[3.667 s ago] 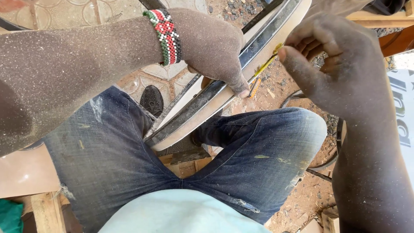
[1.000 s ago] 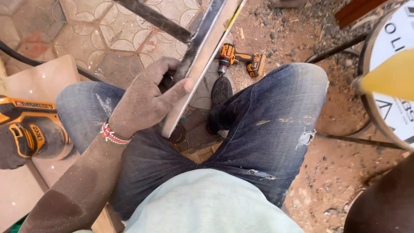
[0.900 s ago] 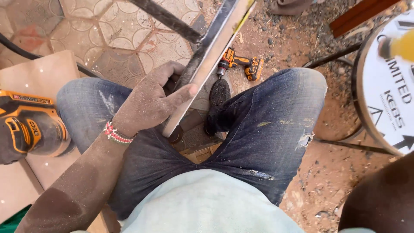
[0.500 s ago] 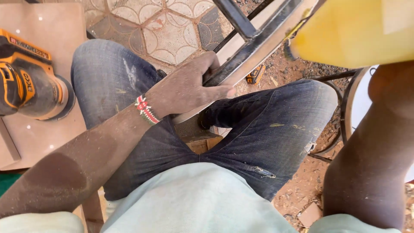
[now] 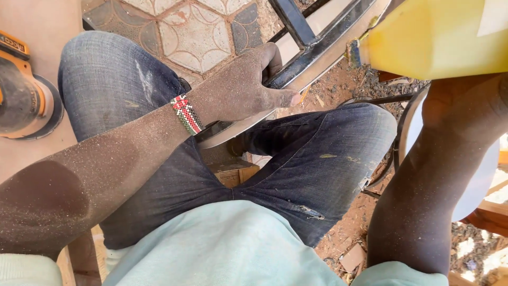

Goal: Applying glue to the rim of a stool frame using a squeeze bottle.

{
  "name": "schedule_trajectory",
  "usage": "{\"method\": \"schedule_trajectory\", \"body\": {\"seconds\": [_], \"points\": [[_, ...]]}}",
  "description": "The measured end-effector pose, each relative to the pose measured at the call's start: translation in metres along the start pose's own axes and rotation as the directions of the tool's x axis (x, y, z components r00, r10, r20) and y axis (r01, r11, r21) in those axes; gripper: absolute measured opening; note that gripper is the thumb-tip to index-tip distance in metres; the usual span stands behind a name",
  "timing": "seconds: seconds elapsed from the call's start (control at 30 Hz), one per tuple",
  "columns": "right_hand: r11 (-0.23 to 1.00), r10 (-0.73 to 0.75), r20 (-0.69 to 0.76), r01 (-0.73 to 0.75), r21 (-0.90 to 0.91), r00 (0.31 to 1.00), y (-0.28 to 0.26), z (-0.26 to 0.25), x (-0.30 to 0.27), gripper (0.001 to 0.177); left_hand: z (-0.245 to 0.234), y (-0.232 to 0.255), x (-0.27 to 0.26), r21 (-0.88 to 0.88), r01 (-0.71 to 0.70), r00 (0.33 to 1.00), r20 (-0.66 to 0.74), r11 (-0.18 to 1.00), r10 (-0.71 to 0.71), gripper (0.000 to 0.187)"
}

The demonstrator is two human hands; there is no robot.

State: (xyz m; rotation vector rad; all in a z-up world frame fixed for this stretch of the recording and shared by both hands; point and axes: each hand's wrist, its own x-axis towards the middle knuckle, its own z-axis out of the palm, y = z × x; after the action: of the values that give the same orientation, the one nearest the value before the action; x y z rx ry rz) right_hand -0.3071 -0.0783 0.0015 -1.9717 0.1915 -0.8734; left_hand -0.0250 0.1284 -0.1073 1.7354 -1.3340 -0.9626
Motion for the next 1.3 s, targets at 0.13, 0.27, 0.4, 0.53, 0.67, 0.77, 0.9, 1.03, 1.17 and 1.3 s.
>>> {"method": "schedule_trajectory", "body": {"seconds": [0.13,0.27,0.4,0.53,0.67,0.77,0.9,1.03,1.17,1.3], "points": [[0.996,-0.003,-0.072,0.010,0.089,0.997,0.028,-0.003,-0.009,0.068,0.005,-0.014,-0.003,-0.110,-0.104,0.994,-0.050,0.988,0.099,0.049],[0.967,0.197,-0.376,-0.115,0.229,0.906,0.035,0.002,-0.015,0.064,0.002,-0.012,-0.012,-0.141,-0.132,0.990,-0.063,0.981,0.124,0.032],[0.920,0.350,-0.497,-0.191,0.343,0.794,0.016,0.030,-0.011,0.084,-0.002,-0.005,-0.018,-0.190,-0.112,0.993,-0.056,0.975,0.104,0.025],[0.925,0.293,-0.471,-0.121,0.361,0.832,-0.001,0.066,0.002,0.079,-0.004,-0.003,-0.021,-0.210,-0.109,0.993,-0.058,0.972,0.099,0.022],[0.866,0.408,-0.644,-0.051,0.497,0.647,0.002,0.068,-0.001,0.100,-0.004,0.000,-0.027,-0.238,-0.119,0.992,-0.071,0.964,0.105,0.024],[0.841,0.453,-0.717,0.014,0.541,0.530,-0.008,0.085,0.001,0.113,-0.001,0.002,-0.027,-0.183,-0.221,0.965,-0.180,0.958,0.188,0.022],[0.819,0.472,-0.745,0.080,0.569,0.471,-0.015,0.100,-0.002,0.112,-0.002,0.008,-0.010,-0.269,-0.120,0.983,-0.169,0.956,0.076,0.021],[0.794,0.463,-0.750,0.155,0.588,0.473,-0.007,0.112,-0.004,0.108,-0.012,0.005,0.014,-0.172,-0.051,0.991,-0.134,0.984,0.028,0.025],[0.780,0.479,-0.725,0.139,0.611,0.495,0.002,0.110,0.004,0.098,-0.022,0.015,0.023,-0.313,-0.122,0.988,-0.124,0.942,0.087,0.021],[0.761,0.502,-0.688,0.111,0.640,0.524,0.005,0.113,0.011,0.095,-0.023,0.012,0.024,-0.242,-0.029,0.993,-0.118,0.970,0.000,0.022]]}}
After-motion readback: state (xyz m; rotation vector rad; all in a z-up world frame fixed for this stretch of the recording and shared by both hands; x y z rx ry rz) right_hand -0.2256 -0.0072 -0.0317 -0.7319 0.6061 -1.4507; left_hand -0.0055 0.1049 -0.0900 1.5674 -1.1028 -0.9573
